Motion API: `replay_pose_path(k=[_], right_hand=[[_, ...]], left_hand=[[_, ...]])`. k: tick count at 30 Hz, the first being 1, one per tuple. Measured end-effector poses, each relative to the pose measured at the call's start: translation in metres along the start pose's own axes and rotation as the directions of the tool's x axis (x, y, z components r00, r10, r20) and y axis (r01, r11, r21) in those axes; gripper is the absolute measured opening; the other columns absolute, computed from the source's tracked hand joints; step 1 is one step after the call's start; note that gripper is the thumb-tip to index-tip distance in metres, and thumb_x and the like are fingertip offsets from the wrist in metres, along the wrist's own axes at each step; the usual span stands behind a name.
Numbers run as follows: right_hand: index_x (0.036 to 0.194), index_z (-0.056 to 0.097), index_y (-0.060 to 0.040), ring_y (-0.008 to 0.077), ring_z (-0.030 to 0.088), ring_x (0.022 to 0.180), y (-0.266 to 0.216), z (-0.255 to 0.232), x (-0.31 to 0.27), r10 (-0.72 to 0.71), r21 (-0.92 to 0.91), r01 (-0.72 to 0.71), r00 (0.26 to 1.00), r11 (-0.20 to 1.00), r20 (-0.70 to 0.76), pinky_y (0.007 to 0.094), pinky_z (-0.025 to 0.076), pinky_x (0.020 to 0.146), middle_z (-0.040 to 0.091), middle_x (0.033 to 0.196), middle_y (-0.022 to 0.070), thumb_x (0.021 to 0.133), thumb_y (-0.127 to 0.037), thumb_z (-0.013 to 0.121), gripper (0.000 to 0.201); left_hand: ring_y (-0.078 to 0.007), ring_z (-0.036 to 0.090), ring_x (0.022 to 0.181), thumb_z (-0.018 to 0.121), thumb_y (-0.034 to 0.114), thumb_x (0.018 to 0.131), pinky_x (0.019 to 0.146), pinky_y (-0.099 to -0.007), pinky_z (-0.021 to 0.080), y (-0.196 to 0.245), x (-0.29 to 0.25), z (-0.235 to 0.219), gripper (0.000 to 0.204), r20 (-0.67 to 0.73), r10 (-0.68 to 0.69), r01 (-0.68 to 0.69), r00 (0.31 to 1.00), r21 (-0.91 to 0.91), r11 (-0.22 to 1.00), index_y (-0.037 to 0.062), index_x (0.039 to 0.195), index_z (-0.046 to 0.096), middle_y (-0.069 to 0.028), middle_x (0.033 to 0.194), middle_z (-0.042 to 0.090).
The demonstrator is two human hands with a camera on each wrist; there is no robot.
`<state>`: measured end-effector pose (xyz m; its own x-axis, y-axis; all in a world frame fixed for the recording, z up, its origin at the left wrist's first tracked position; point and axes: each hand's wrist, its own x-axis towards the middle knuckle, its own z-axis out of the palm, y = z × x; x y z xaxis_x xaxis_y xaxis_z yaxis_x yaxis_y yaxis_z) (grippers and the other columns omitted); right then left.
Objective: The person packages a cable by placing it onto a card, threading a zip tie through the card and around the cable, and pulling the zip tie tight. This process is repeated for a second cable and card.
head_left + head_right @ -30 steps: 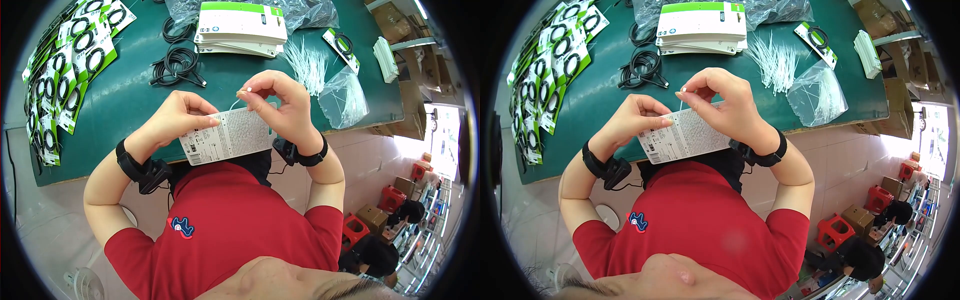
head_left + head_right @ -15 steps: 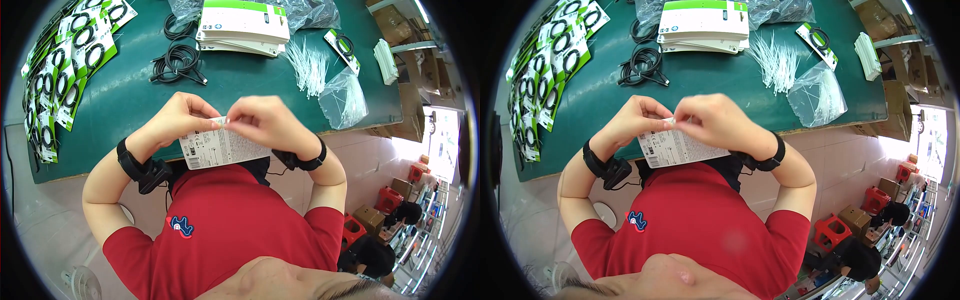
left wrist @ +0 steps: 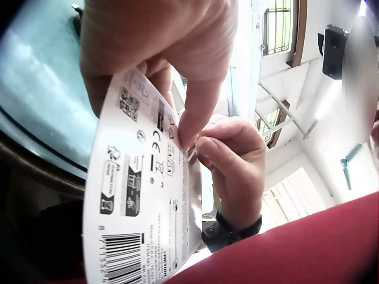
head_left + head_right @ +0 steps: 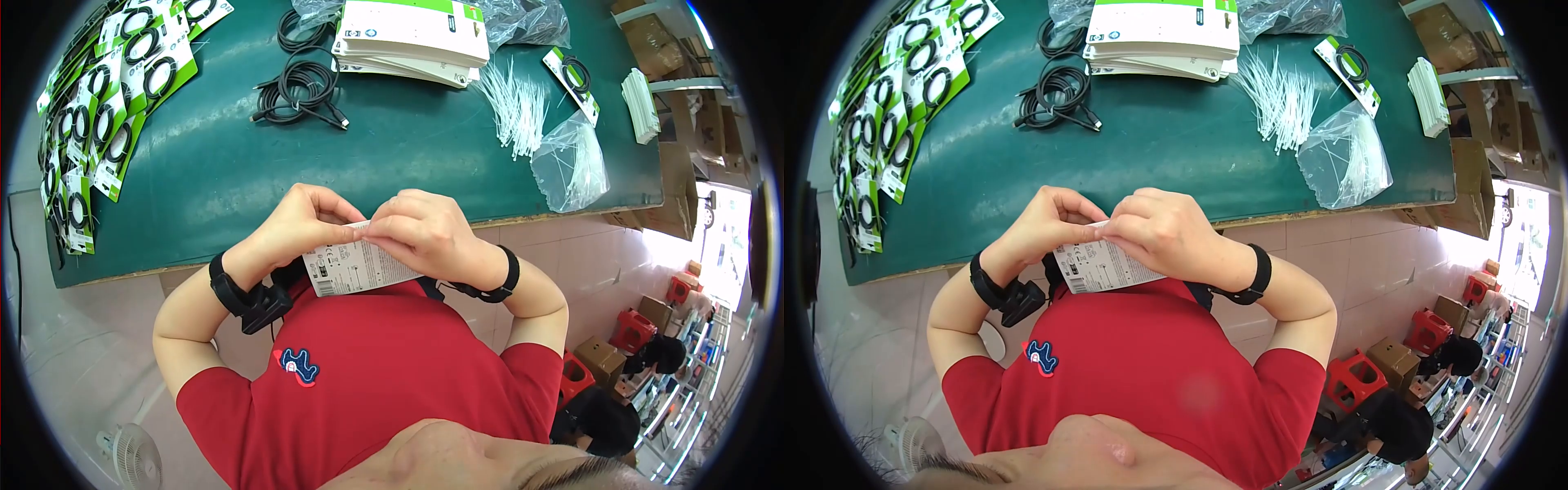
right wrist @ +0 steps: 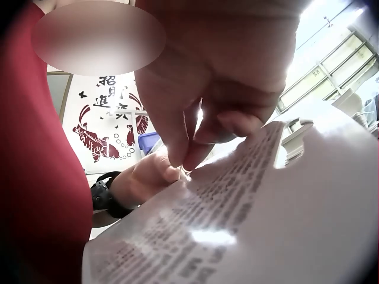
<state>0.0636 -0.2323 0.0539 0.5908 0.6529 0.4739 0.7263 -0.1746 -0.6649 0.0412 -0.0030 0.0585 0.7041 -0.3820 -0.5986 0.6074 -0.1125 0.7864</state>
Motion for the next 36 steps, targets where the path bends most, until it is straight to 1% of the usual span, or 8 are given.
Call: replay_pose_path(k=[2,6,10,15,23,27,30,36], right_hand=[[0.089,0.071,-0.0076,0.0213,0.062,0.068,-0.005,-0.003,0.001,-0.044,-0.065,0.048,0.997,0.997,0.064,0.0324,0.049,0.059,0.066,0.083,0.0039,0.077,-0.005,0.079,0.015],[0.09,0.072,-0.0094,0.0222,0.062,0.074,-0.007,-0.01,-0.001,0.01,-0.084,0.0,0.993,0.996,0.116,0.0338,0.049,0.062,0.064,0.085,0.0035,0.075,-0.005,0.079,0.017],[0.092,0.072,-0.0097,0.0234,0.061,0.077,-0.005,-0.013,-0.005,0.012,-0.027,-0.007,0.984,1.0,0.18,0.0351,0.049,0.065,0.061,0.086,0.0035,0.074,-0.004,0.078,0.019],[0.092,0.071,-0.0093,0.0235,0.061,0.077,-0.004,-0.01,-0.007,0.026,-0.051,-0.017,0.982,0.999,0.186,0.0357,0.049,0.066,0.06,0.085,0.0037,0.075,-0.004,0.077,0.019],[0.094,0.071,-0.009,0.0241,0.06,0.077,-0.007,-0.017,-0.002,0.007,0.012,-0.01,0.978,1.0,0.206,0.0361,0.048,0.066,0.06,0.085,0.0046,0.075,-0.004,0.078,0.021],[0.095,0.072,-0.009,0.0239,0.059,0.076,-0.006,-0.023,0.0,0.032,0.045,-0.039,0.988,0.998,0.149,0.0356,0.048,0.066,0.06,0.086,0.0047,0.075,-0.003,0.078,0.022],[0.097,0.072,-0.0085,0.0234,0.058,0.076,-0.007,-0.028,0.0,-0.027,0.004,0.027,0.973,1.0,0.23,0.035,0.048,0.066,0.059,0.086,0.0044,0.075,-0.003,0.078,0.024],[0.096,0.072,-0.0075,0.0231,0.057,0.075,-0.007,-0.022,-0.003,-0.059,-0.039,0.07,0.968,0.997,0.242,0.0344,0.047,0.065,0.059,0.087,0.0043,0.074,-0.002,0.078,0.023]], left_hand=[[-0.0136,0.073,0.08,0.079,0.004,0.083,0.072,-0.0242,0.057,-0.003,-0.001,0.002,0.019,0.01,-0.008,0.007,1.0,0.005,1.0,-0.0049,0.099,0.073,-0.0128,0.09,0.075],[-0.0132,0.072,0.08,0.078,0.004,0.083,0.071,-0.0243,0.057,-0.008,-0.004,0.006,0.019,0.023,0.031,-0.031,0.999,0.032,0.999,-0.0052,0.098,0.073,-0.0124,0.09,0.075],[-0.0129,0.072,0.081,0.077,0.003,0.083,0.071,-0.0241,0.057,-0.008,-0.003,0.005,0.018,0.037,0.007,-0.007,0.999,0.025,1.0,-0.0051,0.099,0.073,-0.0121,0.09,0.075],[-0.0127,0.072,0.081,0.079,0.002,0.081,0.07,-0.0234,0.057,-0.011,-0.003,0.005,0.02,0.038,0.021,-0.021,0.999,0.014,1.0,-0.0048,0.099,0.073,-0.0118,0.089,0.075],[-0.0122,0.072,0.078,0.083,0.002,0.079,0.068,-0.0225,0.056,-0.007,-0.007,0.015,0.018,0.002,0.097,-0.097,0.995,0.123,0.988,-0.0038,0.092,0.073,-0.0102,0.087,0.075],[-0.01,0.07,0.071,0.084,0.008,0.079,0.062,-0.0229,0.053,-0.006,-0.008,0.017,0.019,-0.035,0.145,-0.142,0.989,0.081,0.987,-0.0052,0.087,0.073,-0.0105,0.078,0.074],[-0.0103,0.07,0.072,0.083,0.007,0.079,0.062,-0.023,0.054,-0.007,-0.007,0.015,0.018,-0.026,0.12,-0.118,0.992,0.072,0.99,-0.0051,0.088,0.073,-0.0105,0.079,0.074],[-0.0099,0.07,0.072,0.083,0.007,0.079,0.063,-0.0232,0.054,-0.013,-0.005,0.014,0.018,-0.023,0.151,-0.148,0.988,0.085,0.985,-0.0048,0.088,0.073,-0.0097,0.079,0.074]])
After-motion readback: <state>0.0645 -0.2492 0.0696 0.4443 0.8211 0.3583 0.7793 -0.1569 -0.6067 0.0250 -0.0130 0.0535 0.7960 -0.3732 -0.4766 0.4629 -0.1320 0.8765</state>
